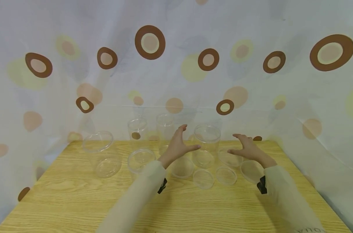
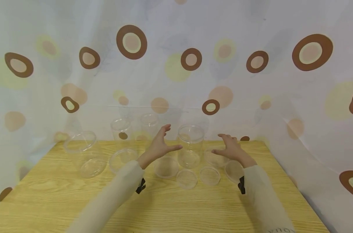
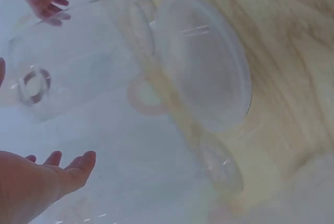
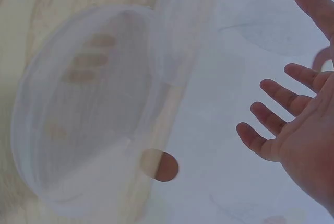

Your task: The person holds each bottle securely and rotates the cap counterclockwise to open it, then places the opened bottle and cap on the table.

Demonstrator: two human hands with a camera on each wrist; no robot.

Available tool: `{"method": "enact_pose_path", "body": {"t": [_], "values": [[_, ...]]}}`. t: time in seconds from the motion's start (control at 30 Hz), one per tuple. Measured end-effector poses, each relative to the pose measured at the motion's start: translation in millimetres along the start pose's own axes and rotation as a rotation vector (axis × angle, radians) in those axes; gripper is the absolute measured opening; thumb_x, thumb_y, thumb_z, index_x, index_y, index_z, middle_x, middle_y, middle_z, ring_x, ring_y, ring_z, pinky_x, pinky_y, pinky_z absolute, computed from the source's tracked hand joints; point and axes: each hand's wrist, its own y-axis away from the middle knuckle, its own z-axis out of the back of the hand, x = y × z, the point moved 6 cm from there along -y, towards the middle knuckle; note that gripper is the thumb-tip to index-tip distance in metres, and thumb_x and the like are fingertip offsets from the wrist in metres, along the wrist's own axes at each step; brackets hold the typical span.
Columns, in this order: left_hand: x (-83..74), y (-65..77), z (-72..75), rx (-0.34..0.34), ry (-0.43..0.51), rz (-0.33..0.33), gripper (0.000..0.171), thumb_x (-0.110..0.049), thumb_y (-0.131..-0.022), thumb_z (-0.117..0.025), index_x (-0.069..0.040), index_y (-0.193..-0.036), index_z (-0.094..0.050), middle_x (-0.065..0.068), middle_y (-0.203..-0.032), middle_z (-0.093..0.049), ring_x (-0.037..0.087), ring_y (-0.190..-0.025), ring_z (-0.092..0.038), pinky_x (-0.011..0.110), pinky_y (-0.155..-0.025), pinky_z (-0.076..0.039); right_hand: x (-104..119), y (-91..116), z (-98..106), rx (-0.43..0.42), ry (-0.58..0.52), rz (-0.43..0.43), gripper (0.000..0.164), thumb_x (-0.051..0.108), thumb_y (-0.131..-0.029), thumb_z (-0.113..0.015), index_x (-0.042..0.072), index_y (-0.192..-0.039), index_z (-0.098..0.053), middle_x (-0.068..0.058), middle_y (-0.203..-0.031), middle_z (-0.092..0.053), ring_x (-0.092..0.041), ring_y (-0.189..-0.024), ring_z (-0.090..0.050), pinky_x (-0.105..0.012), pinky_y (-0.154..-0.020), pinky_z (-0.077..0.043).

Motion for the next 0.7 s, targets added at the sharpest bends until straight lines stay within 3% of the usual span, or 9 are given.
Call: {"method": "enact_pose_path", "body": {"t": [0.17,0.3,0.4,0.53,0.63,0.7], "values": [[-14.1,11.7,27.6,-0.023,-0.06,-0.067,0.087,-0.035,-0.075,-0.074,-0.013,-0.143,-0.025,0.008,-0.146,-0.03,0.03,-0.133,-0.032,0.046,-0.105,-0.033,10,9,19,-0.059,-0.011,0.03,0.074,0.034,-0.086,-0.062,-0.007,-0.137,-0.028,-0.033,-0.139,-0.029,-0.053,-0.124,-0.024,-0.068,-0.095,-0.015],[-25.5,29.7,51.2,-0.024,-0.079,-0.142,0.073,-0.032,-0.081,-0.069,-0.013,-0.14,-0.031,0.006,-0.144,-0.034,0.029,-0.131,-0.035,0.046,-0.104,-0.034,19,19,31,-0.123,-0.012,0.059,0.07,0.031,-0.086,-0.062,-0.005,-0.137,-0.031,-0.031,-0.138,-0.031,-0.052,-0.123,-0.026,-0.067,-0.094,-0.017],[-32.0,47.6,69.9,-0.023,-0.127,-0.202,0.063,-0.031,-0.085,-0.064,-0.012,-0.138,-0.035,0.006,-0.143,-0.037,0.028,-0.13,-0.036,0.046,-0.103,-0.035,27,28,39,-0.171,-0.015,0.091,0.066,0.028,-0.087,-0.062,-0.003,-0.137,-0.032,-0.03,-0.138,-0.032,-0.048,-0.12,-0.03,-0.062,-0.091,-0.028],[-33.1,73.3,95.3,-0.032,-0.266,-0.256,0.059,-0.033,-0.088,-0.06,-0.014,-0.138,-0.035,0.005,-0.142,-0.038,0.025,-0.131,-0.036,0.046,-0.103,-0.035,35,41,47,-0.255,-0.025,0.153,0.06,0.021,-0.087,-0.062,-0.002,-0.136,-0.034,-0.028,-0.136,-0.034,-0.042,-0.108,-0.038,-0.054,-0.081,-0.036],[-29.3,91.9,116.5,-0.072,-0.427,-0.277,0.06,-0.035,-0.089,-0.059,-0.012,-0.138,-0.035,0.008,-0.14,-0.039,0.027,-0.127,-0.04,0.047,-0.101,-0.037,40,50,54,-0.323,-0.041,0.211,0.059,0.015,-0.086,-0.061,-0.003,-0.135,-0.034,-0.029,-0.137,-0.031,-0.041,-0.098,-0.046,-0.06,-0.088,-0.028],[-25.5,103.6,131.2,-0.116,-0.563,-0.29,0.062,-0.037,-0.088,-0.059,-0.009,-0.138,-0.035,0.011,-0.138,-0.04,0.03,-0.126,-0.04,0.049,-0.1,-0.036,41,56,57,-0.36,-0.038,0.225,0.06,0.014,-0.086,-0.061,-0.002,-0.136,-0.033,-0.03,-0.138,-0.028,-0.046,-0.103,-0.044,-0.066,-0.092,-0.02]]}}
